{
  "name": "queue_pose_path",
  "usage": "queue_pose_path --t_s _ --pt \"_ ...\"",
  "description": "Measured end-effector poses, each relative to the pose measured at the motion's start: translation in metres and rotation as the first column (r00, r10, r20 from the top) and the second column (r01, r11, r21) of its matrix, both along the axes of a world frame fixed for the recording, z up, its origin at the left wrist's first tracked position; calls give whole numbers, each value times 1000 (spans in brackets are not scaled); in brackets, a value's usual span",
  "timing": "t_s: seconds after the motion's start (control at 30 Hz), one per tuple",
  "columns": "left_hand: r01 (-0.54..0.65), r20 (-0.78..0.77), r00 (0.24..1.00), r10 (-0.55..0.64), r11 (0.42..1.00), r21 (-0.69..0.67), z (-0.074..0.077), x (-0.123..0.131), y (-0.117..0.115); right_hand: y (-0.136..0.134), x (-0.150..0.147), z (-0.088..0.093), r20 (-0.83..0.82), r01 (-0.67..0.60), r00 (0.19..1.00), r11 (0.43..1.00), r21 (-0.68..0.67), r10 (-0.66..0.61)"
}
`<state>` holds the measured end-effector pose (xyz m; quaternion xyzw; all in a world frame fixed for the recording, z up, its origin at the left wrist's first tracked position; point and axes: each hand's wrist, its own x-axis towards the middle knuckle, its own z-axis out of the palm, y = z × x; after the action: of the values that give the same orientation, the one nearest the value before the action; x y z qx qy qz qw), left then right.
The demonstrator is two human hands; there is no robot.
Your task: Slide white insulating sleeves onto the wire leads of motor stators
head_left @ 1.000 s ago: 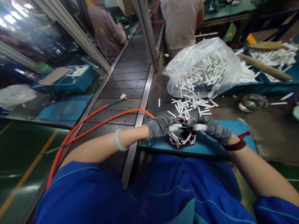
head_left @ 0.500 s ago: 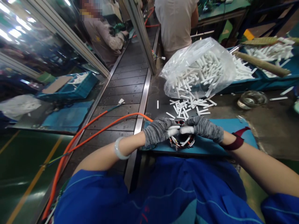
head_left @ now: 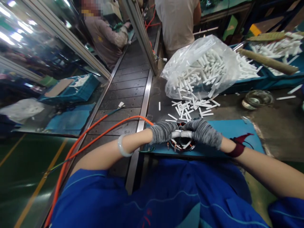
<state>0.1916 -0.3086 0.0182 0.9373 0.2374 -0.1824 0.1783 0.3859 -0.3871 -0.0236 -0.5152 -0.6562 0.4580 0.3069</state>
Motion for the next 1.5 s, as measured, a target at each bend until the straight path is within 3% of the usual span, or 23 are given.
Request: queue_pose_path --t_s 0.1,0.2,0.3,0.4,0.47,0.53,0.63,0.7,0.8,0.87,0.97,1.03,1.1,1.17,1.27,1.33,1.4,1.5 --pt "19 -97 995 -5 991 136 5 6 -5 -3 10 -9 232 -82 972 973 216 30" --pt "13 -94 996 2 987 161 3 14 -10 -6 28 -12 277 -42 960 948 316 -50" --pt "44 -63 997 -35 988 149 1 31 -14 -12 41 -12 114 53 991 981 188 -76" --pt "100 16 995 -102 988 114 16 38 -11 -24 48 -14 7 139 990 988 71 -140" --pt "115 137 983 -119 993 35 28 28 -1 -37 51 -15 6 200 980 979 24 -200" --pt "153 333 936 -116 985 -86 30 5 14 -50 52 -15 9 228 974 973 -32 -228" --pt "245 440 894 -90 918 -311 6 -33 32 -60 43 -18 -38 172 983 979 -110 -177" --pt "244 453 889 -71 909 -337 -19 -53 34 -59 35 -25 -59 145 987 984 -100 -152" --pt "215 471 879 -74 943 -253 -49 -68 12 -50 33 -38 -8 147 989 989 -10 -147" --pt "55 430 903 -9 994 -95 -59 -66 -16 -43 40 -44 61 135 988 987 82 -140" --pt "-197 250 955 156 969 148 -61 -47 -62 -28 53 -46 283 127 939 960 248 -197" --pt "-289 163 952 259 937 196 -56 -31 -82 -16 56 -47 485 92 834 934 346 -262" --pt "-352 178 930 322 921 169 -48 -23 -87 -4 56 -50 639 16 716 922 387 -281" --pt "-330 282 910 304 943 49 -41 -26 -79 4 56 -55 710 -37 650 922 386 -271" --pt "-97 505 847 165 983 -159 -37 -51 -58 2 58 -63 717 -32 641 924 382 -274" --pt "19 599 795 93 984 -179 -44 -68 -49 -9 61 -63 666 62 668 917 393 -331" --pt "18 614 788 55 994 -112 -53 -77 -47 -24 61 -58 603 179 685 897 405 -409" --pt "-117 531 846 49 989 95 -60 -69 -57 -49 56 -44 362 350 779 834 427 -512"
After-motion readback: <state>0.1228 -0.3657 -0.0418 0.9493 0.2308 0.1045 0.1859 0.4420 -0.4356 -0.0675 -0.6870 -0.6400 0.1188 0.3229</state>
